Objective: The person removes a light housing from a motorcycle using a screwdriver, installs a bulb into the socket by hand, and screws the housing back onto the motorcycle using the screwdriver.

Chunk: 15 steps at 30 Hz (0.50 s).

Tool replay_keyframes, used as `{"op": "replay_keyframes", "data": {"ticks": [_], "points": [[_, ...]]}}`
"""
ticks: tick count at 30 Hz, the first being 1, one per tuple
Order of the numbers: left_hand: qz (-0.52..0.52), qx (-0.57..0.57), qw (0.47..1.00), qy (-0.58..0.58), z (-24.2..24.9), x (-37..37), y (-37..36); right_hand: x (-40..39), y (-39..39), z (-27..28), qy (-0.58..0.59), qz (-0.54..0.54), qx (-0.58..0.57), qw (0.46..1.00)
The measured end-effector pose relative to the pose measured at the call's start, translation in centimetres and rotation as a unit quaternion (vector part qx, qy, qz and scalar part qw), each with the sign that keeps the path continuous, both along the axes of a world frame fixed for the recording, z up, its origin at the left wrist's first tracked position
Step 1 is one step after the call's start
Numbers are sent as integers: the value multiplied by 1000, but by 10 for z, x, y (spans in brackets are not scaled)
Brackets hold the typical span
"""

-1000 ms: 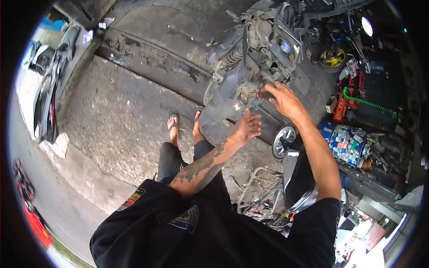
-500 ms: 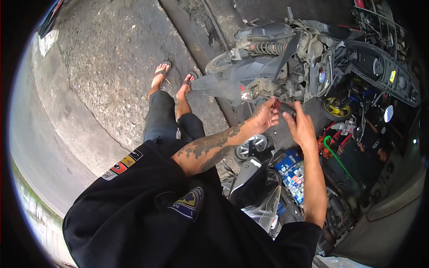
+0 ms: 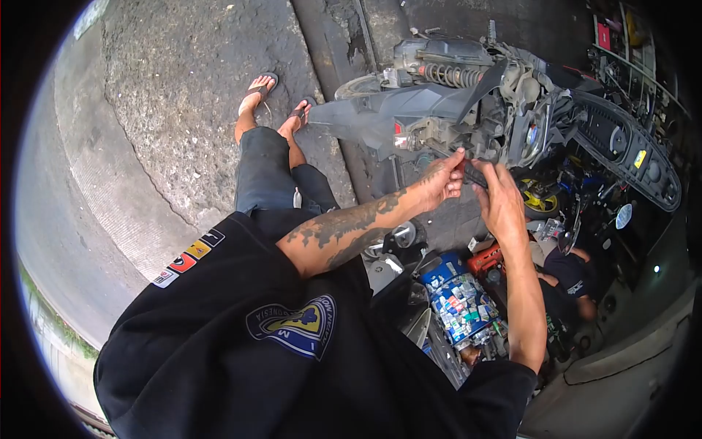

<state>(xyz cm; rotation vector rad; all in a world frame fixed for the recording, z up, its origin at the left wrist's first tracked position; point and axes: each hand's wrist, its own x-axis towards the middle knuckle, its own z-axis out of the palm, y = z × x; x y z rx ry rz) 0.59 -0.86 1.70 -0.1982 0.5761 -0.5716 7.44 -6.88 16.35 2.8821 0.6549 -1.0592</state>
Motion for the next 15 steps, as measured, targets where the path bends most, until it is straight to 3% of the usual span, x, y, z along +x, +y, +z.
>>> {"op": "replay_keyframes", "data": {"ticks": [3,5,7,8,11,12,13,15], "points": [[19,-4,1000,-2,-2,-2,-3,0,0,4,-43,188,-7,981],[14,12,1000,9,-1,-1,-2,-3,14,10,-1,62,26,998],[26,4,1000,2,-1,-1,-3,-1,18,10,-35,-1,8,999],[38,0,999,6,-1,0,-4,6,19,6,-2,-73,-102,992],[33,11,999,13,0,-1,-6,12,13,5,53,-109,-225,967],[33,12,999,13,-2,0,-6,6,9,7,-17,20,-88,996],[41,5,999,7,-3,-1,-6,1,4,7,-85,147,51,984],[48,-3,999,2,-5,-5,-9,-3,-6,-1,-91,166,72,979]]}}
